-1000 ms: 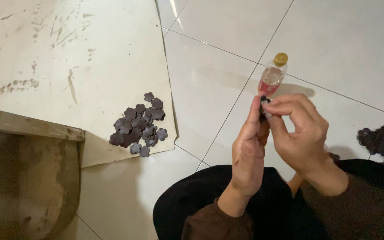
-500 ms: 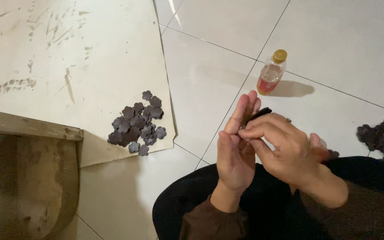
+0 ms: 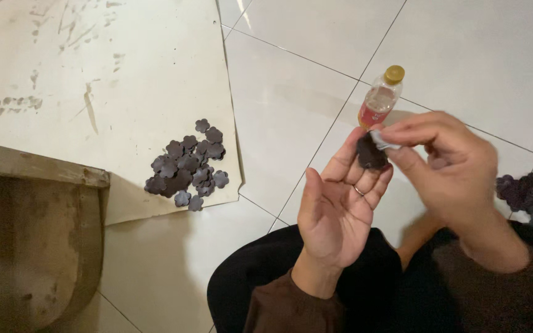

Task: The person sits on the floor and cleans dark, flower-shaped decorative pieces one by one using a small white cloth. They pick up each piece, wipe it thoroughly, and place it back down, repeating the process for multiple items.

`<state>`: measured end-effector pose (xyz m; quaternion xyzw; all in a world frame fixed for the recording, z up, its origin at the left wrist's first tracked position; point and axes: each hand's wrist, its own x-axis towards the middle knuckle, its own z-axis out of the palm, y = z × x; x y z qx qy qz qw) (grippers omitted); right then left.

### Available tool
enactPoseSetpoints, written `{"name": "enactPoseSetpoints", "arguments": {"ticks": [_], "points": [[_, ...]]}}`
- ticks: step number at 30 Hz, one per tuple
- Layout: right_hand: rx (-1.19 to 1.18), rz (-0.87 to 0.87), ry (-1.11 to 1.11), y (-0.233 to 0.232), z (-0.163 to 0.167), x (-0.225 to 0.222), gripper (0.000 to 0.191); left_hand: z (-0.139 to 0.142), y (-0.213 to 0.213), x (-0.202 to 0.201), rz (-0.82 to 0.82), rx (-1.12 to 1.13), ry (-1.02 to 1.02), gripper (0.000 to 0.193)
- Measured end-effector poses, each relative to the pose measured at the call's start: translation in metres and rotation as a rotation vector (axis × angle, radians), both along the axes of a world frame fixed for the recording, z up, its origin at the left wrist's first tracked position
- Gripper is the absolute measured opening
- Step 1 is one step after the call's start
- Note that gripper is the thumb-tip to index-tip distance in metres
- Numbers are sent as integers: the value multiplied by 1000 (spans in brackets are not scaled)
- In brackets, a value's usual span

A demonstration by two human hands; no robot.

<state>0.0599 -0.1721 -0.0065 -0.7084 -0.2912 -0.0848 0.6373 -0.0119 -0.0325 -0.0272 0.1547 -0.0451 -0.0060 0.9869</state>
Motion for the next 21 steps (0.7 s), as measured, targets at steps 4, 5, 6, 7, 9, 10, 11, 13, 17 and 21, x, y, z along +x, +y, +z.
{"name": "enactPoseSetpoints", "arguments": {"ticks": [4,5,6,7,9,10,11,13,17,21], "points": [[-409,-355,-329,24,-2,-22,9,-1,-6,-4,75,243,-76,89],[-412,-347,-312,26,-3,-23,10,-1,-5,-4,83,278,-101,89],[-415,-339,-294,27,-3,-24,10,-2,-5,-4,91,312,-125,90],[-431,-329,-296,27,-4,-24,11,-3,-5,-4,111,333,-133,90],[-466,-306,-298,28,-5,-26,12,-5,-4,-3,152,370,-144,89],[-451,-272,-311,30,-6,-28,14,-5,-4,-3,169,376,-128,88],[-435,-238,-328,34,-6,-31,17,-6,-4,-2,188,382,-118,87],[-440,-183,-319,36,-5,-33,17,-6,-3,0,203,364,-100,86],[-386,14,-82,26,7,-30,17,-6,-1,1,166,177,-54,85],[-16,-78,141,13,16,-15,17,-8,-7,3,151,0,-114,86]]}}
